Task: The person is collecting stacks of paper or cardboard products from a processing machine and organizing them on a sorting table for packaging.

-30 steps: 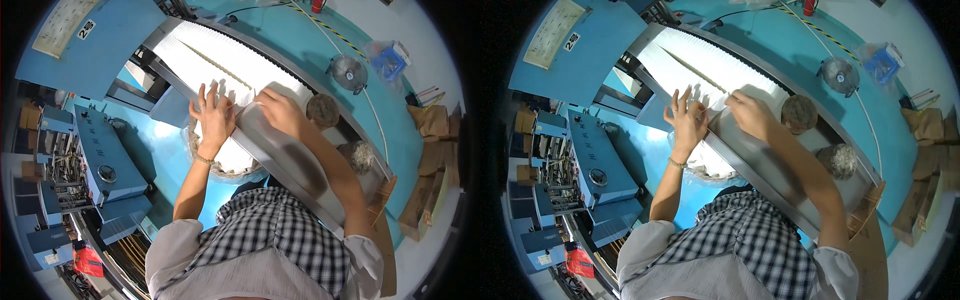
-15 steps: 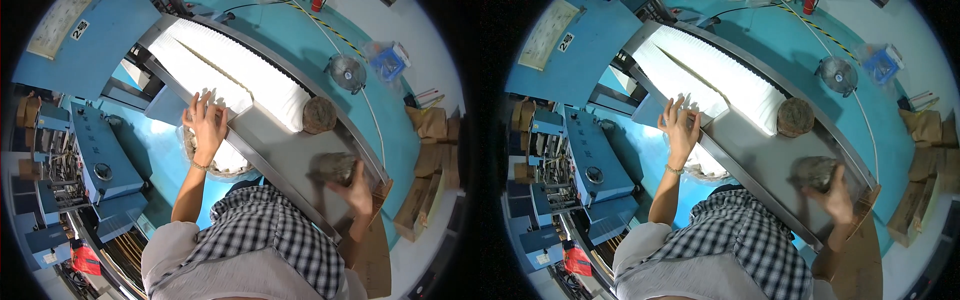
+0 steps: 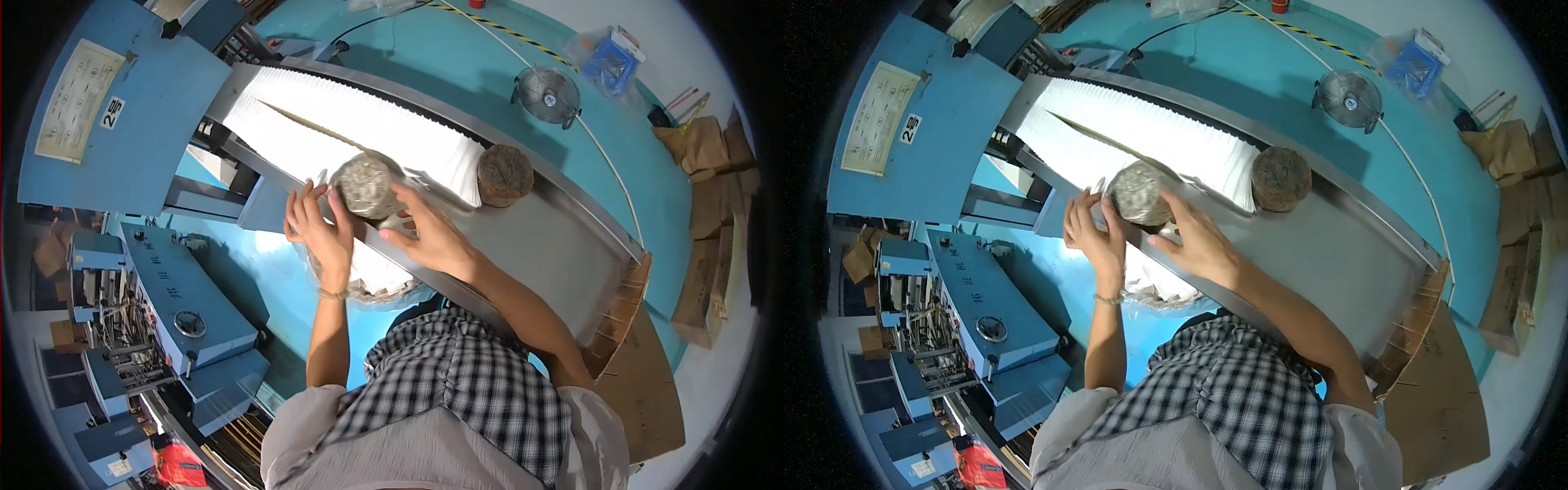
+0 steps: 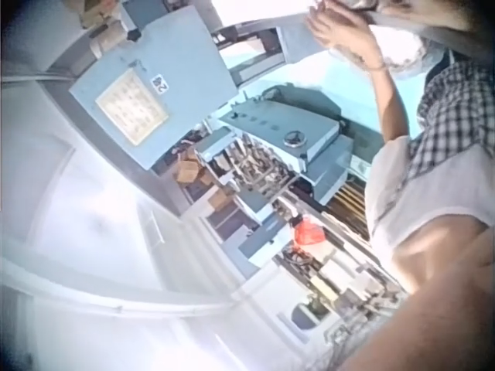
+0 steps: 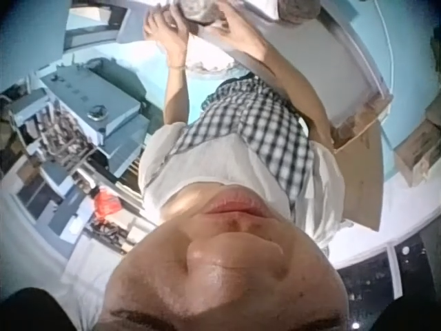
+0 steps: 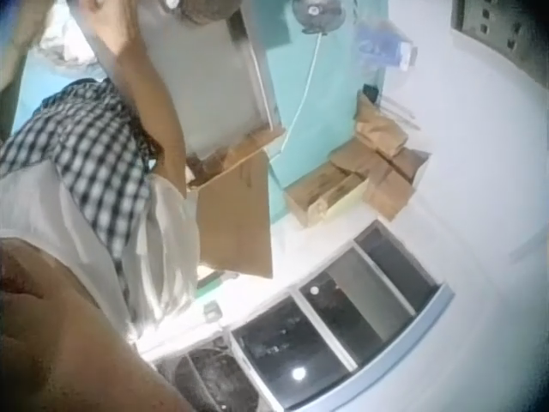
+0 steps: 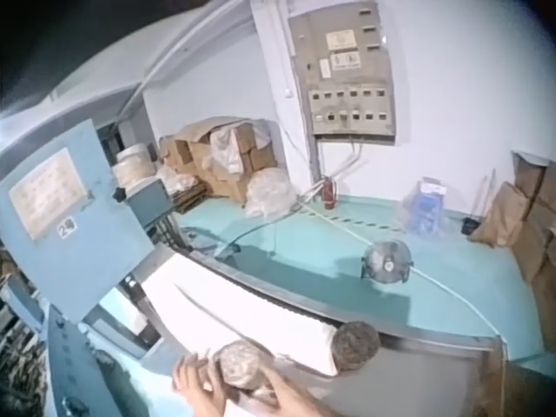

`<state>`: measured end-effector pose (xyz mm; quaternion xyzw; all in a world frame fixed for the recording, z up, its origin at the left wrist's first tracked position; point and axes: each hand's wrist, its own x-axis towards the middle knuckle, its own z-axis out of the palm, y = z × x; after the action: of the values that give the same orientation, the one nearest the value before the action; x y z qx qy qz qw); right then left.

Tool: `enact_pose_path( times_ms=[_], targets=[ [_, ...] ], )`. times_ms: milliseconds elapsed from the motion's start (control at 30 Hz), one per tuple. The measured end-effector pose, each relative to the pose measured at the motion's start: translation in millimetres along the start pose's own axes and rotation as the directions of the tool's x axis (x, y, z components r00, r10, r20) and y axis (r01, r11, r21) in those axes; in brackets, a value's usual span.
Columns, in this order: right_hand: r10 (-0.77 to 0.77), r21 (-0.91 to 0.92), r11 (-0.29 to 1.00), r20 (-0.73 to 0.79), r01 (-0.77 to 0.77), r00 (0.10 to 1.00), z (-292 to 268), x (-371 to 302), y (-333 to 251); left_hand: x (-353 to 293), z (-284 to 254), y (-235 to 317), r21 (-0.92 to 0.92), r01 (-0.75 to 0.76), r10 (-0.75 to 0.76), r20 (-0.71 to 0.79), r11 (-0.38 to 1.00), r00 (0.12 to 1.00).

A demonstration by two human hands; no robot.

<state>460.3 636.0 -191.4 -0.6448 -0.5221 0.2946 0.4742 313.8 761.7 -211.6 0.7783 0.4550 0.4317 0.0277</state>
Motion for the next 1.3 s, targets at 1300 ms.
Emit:
enact_pose_path(
  times_ms=[1300],
  targets=[
    [0.409,0.073,0.911,-0.273,-0.406,0.87,-92.3,-1.6,69.2,242.5,178.5,-135.8,0.391,0.093,-0.185,0.204,0.916,0.961]
  ],
)
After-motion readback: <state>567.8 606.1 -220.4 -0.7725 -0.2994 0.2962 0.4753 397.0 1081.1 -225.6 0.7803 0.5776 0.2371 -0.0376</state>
